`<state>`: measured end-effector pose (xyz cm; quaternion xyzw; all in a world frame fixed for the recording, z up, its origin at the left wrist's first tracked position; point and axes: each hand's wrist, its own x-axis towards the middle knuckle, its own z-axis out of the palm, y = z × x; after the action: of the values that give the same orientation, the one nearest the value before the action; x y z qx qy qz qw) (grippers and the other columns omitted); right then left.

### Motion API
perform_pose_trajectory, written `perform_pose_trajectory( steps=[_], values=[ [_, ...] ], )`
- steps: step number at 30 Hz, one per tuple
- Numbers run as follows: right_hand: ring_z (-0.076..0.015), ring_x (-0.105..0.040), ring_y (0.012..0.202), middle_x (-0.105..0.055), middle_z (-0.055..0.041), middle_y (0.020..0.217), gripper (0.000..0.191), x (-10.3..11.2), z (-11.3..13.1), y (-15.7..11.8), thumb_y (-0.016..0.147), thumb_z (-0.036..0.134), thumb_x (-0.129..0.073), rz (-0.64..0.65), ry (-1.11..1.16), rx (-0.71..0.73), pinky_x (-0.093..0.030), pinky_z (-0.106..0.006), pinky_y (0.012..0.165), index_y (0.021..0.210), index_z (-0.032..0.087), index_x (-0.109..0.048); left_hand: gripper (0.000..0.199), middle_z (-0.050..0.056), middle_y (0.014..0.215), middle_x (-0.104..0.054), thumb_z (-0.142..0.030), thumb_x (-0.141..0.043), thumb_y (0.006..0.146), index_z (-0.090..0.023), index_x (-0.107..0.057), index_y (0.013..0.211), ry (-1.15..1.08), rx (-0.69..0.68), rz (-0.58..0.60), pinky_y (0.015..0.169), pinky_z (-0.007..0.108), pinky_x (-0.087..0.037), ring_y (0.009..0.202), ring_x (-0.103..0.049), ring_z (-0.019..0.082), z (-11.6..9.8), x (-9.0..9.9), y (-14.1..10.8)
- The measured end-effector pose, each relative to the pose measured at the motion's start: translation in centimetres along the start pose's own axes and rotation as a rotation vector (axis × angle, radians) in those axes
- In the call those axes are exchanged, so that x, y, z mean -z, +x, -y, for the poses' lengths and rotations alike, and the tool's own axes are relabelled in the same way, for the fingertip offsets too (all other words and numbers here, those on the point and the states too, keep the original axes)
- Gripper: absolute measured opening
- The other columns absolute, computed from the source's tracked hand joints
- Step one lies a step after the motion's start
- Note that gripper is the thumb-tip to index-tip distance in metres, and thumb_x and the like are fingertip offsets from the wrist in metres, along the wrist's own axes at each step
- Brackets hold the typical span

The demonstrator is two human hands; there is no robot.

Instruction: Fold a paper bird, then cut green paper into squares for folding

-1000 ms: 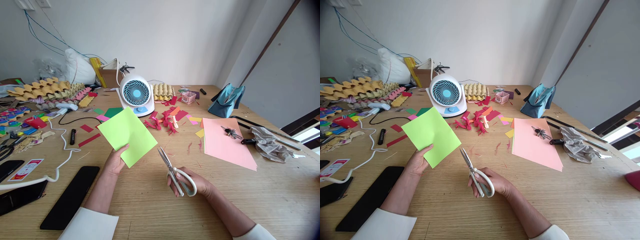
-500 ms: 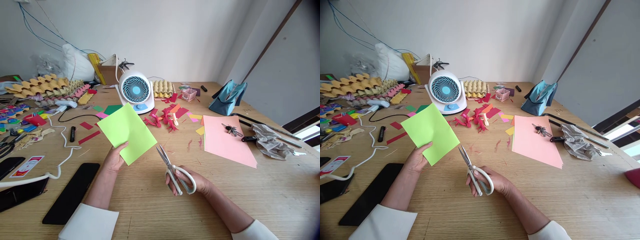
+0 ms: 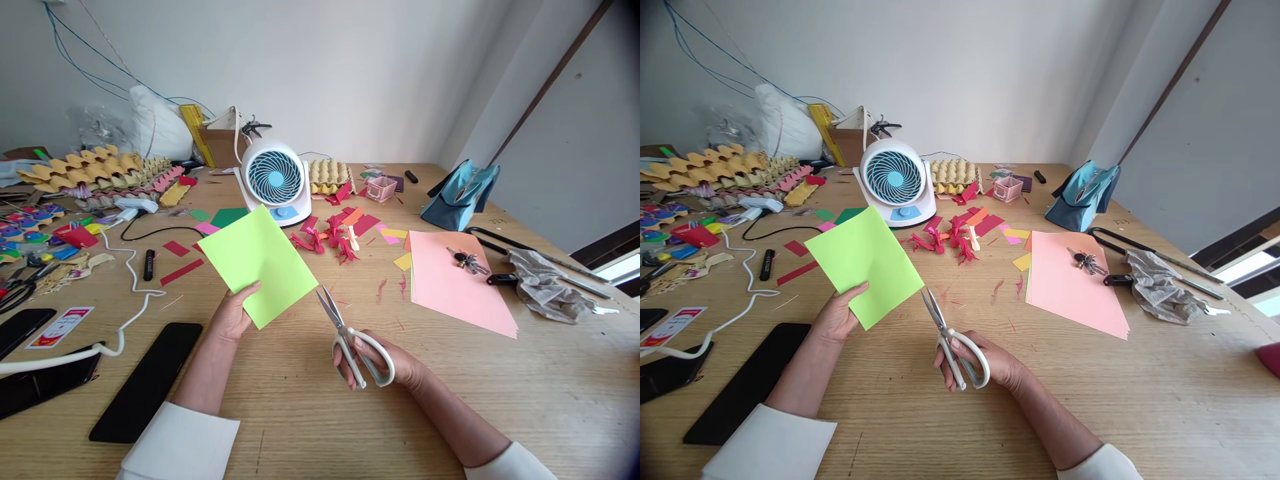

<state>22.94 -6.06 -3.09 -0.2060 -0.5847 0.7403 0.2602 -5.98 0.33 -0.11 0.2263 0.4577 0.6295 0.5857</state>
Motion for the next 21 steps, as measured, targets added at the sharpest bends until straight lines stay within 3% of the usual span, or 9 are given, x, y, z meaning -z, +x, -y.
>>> perform_pose_trajectory(
  steps=[21],
  values=[
    [-0.0131,-0.061,0.058,-0.065,-0.0062,0.069,0.061,0.29,-0.72,0.16,0.093,0.065,-0.043,-0.011,0.046,0.001,-0.047,-0.024,0.055,0.101,0.009,-0.066,0.046,0.010,0.127,-0.067,-0.005,-0.069,0.075,-0.017,-0.068,0.119,-0.006,0.010,-0.008,0.102,0.042,-0.053,0.123,-0.059,0.030,0.22,0.10,0.28]
  ],
)
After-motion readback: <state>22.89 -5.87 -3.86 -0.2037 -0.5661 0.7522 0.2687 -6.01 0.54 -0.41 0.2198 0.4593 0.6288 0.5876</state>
